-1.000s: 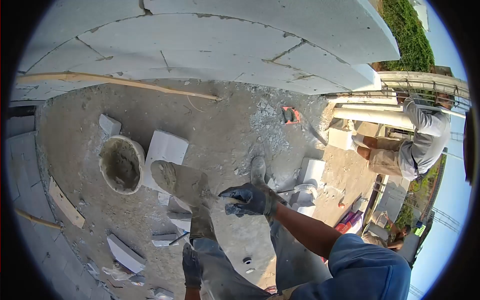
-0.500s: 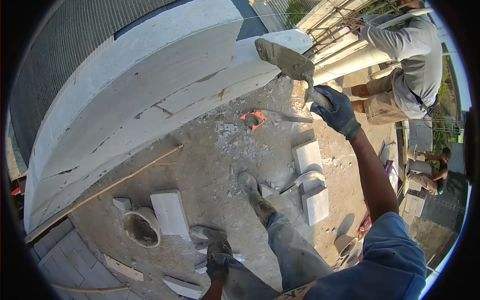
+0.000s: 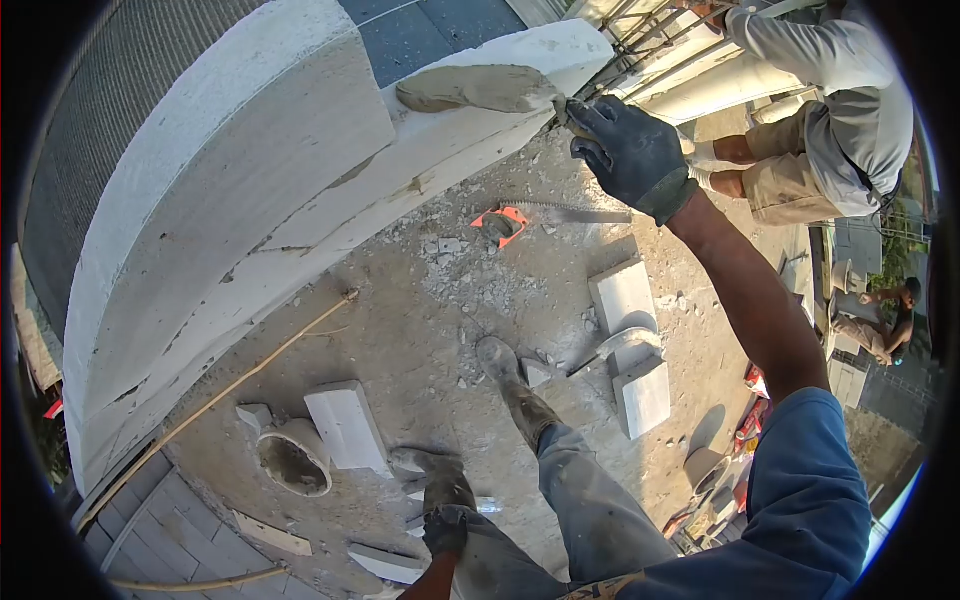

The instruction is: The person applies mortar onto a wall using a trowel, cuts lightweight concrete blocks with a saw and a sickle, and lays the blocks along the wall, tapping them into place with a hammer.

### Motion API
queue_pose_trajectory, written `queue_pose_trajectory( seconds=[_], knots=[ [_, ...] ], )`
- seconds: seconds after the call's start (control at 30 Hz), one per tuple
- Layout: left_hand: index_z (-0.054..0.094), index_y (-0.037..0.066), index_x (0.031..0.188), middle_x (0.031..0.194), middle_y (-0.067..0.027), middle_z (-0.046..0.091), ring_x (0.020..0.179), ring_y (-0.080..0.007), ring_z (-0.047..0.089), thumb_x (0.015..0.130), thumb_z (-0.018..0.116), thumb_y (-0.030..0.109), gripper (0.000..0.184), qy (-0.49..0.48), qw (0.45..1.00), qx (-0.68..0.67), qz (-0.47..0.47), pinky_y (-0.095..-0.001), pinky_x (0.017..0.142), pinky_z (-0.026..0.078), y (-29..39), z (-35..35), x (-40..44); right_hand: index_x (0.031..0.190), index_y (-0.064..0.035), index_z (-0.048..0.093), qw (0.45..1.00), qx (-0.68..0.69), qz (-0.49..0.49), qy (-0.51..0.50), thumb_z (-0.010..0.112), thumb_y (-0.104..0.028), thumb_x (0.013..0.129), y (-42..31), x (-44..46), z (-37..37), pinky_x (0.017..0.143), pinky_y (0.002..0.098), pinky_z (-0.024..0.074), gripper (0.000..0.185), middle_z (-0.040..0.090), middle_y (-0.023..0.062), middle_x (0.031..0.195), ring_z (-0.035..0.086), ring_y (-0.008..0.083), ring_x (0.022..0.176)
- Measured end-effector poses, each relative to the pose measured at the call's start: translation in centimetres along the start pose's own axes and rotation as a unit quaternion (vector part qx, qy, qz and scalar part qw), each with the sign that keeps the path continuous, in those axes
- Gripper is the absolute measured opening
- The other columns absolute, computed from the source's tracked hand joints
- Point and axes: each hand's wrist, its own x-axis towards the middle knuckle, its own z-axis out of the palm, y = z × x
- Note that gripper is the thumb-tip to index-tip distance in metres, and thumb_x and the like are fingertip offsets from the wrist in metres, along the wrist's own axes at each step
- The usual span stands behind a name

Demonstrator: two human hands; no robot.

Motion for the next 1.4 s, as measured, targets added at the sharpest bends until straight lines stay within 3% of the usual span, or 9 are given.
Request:
queue_pose_trajectory(
  seconds=[0.4, 0.57, 0.67, 0.73, 0.83, 0.9, 1.03, 1.2, 1.4],
  knots=[
    [0.041, 0.008, 0.146, 0.145, -0.0185, 0.047, 0.130, -0.0355, 0.049, 0.082, 0.058, 0.067, 0.089, -0.040, 0.998, 0.045, 0.009, -0.0502, 0.106, 0.039, 0.2, 0.3, 0.9, 0.121, -0.0130, 0.056, 0.971, 0.005, 0.161, 0.179, 0.067, -0.018, 0.085, 4.5, -4.4, 12.5, 0.065, 0.0423, 0.0535, 0.038, 0.056, 0.0132, 0.107, 0.064, 0.0321, 0.086],
    [0.037, 0.010, 0.148, 0.144, -0.0200, 0.046, 0.130, -0.0358, 0.049, 0.081, 0.054, 0.070, 0.092, -0.054, 0.997, 0.037, -0.033, -0.0498, 0.106, 0.040, 1.2, -1.8, 0.2, 0.114, -0.0074, 0.056, 0.966, 0.054, 0.207, 0.147, 0.066, -0.018, 0.086, 1.0, -9.8, 12.3, 0.063, 0.0423, 0.0528, 0.032, 0.056, 0.0138, 0.102, 0.063, 0.0335, 0.080],
    [0.036, 0.011, 0.149, 0.145, -0.0203, 0.045, 0.131, -0.0366, 0.048, 0.081, 0.053, 0.072, 0.093, -0.041, 0.998, 0.042, -0.001, -0.0505, 0.107, 0.038, -0.2, 0.3, 1.1, 0.129, -0.0051, 0.051, 0.964, 0.076, 0.254, 0.011, 0.067, -0.018, 0.086, -0.6, -15.4, 8.8, 0.064, 0.0408, 0.0537, 0.047, 0.056, 0.0147, 0.103, 0.064, 0.0339, 0.081],
    [0.035, 0.012, 0.149, 0.146, -0.0201, 0.044, 0.132, -0.0369, 0.047, 0.081, 0.053, 0.071, 0.093, -0.032, 0.998, 0.043, -0.022, -0.0513, 0.108, 0.037, -0.4, 0.6, 1.0, 0.130, -0.0043, 0.051, 0.959, 0.154, 0.228, 0.074, 0.069, -0.020, 0.086, -3.2, -17.4, 7.0, 0.066, 0.0418, 0.0540, 0.050, 0.059, 0.0169, 0.106, 0.065, 0.0339, 0.084],
    [0.036, 0.008, 0.149, 0.146, -0.0203, 0.045, 0.134, -0.0360, 0.045, 0.083, 0.051, 0.070, 0.091, -0.028, 0.998, 0.050, -0.005, -0.0500, 0.108, 0.037, -0.7, 0.5, 1.1, 0.127, -0.0027, 0.054, 0.881, 0.350, 0.308, 0.082, 0.064, -0.029, 0.092, -7.8, -15.6, 4.1, 0.061, 0.0382, 0.0545, 0.044, 0.063, 0.0150, 0.096, 0.066, 0.0267, 0.074],
    [0.039, 0.005, 0.147, 0.145, -0.0204, 0.046, 0.134, -0.0354, 0.044, 0.085, 0.049, 0.069, 0.090, -0.030, 0.997, 0.066, -0.004, -0.0482, 0.108, 0.037, -0.9, -0.1, 1.1, 0.122, -0.0015, 0.057, 0.554, 0.753, 0.354, 0.016, 0.057, -0.039, 0.097, -11.1, -11.1, -0.4, 0.055, 0.0326, 0.0540, 0.045, 0.064, 0.0117, 0.085, 0.064, 0.0193, 0.063],
    [0.039, 0.005, 0.147, 0.145, -0.0200, 0.046, 0.131, -0.0343, 0.048, 0.084, 0.049, 0.069, 0.090, -0.023, 0.998, 0.056, 0.029, -0.0476, 0.107, 0.039, -1.9, -0.6, 1.3, 0.118, -0.0014, 0.059, 0.443, 0.842, 0.307, -0.020, 0.056, -0.040, 0.098, -13.3, -5.5, -0.5, 0.049, 0.0291, 0.0526, 0.044, 0.064, 0.0095, 0.080, 0.062, 0.0163, 0.059],
    [0.039, 0.007, 0.147, 0.144, -0.0189, 0.048, 0.128, -0.0343, 0.051, 0.084, 0.050, 0.069, 0.089, -0.006, 1.000, 0.027, -0.008, -0.0480, 0.105, 0.040, -0.6, -2.9, -0.3, 0.108, -0.0037, 0.062, 0.451, 0.819, 0.335, -0.113, 0.055, -0.027, 0.100, -15.1, -3.5, -0.6, 0.046, 0.0300, 0.0517, 0.026, 0.063, 0.0085, 0.075, 0.062, 0.0158, 0.058],
    [0.039, 0.007, 0.147, 0.144, -0.0187, 0.047, 0.128, -0.0345, 0.051, 0.084, 0.051, 0.069, 0.090, -0.006, 0.999, 0.042, 0.003, -0.0498, 0.104, 0.041, -2.3, -0.3, 0.8, 0.103, -0.0048, 0.058, 0.718, 0.568, 0.370, -0.160, 0.052, -0.030, 0.102, -16.1, -2.9, -4.4, 0.042, 0.0288, 0.0491, 0.026, 0.058, 0.0064, 0.065, 0.059, 0.0140, 0.047]
  ],
)
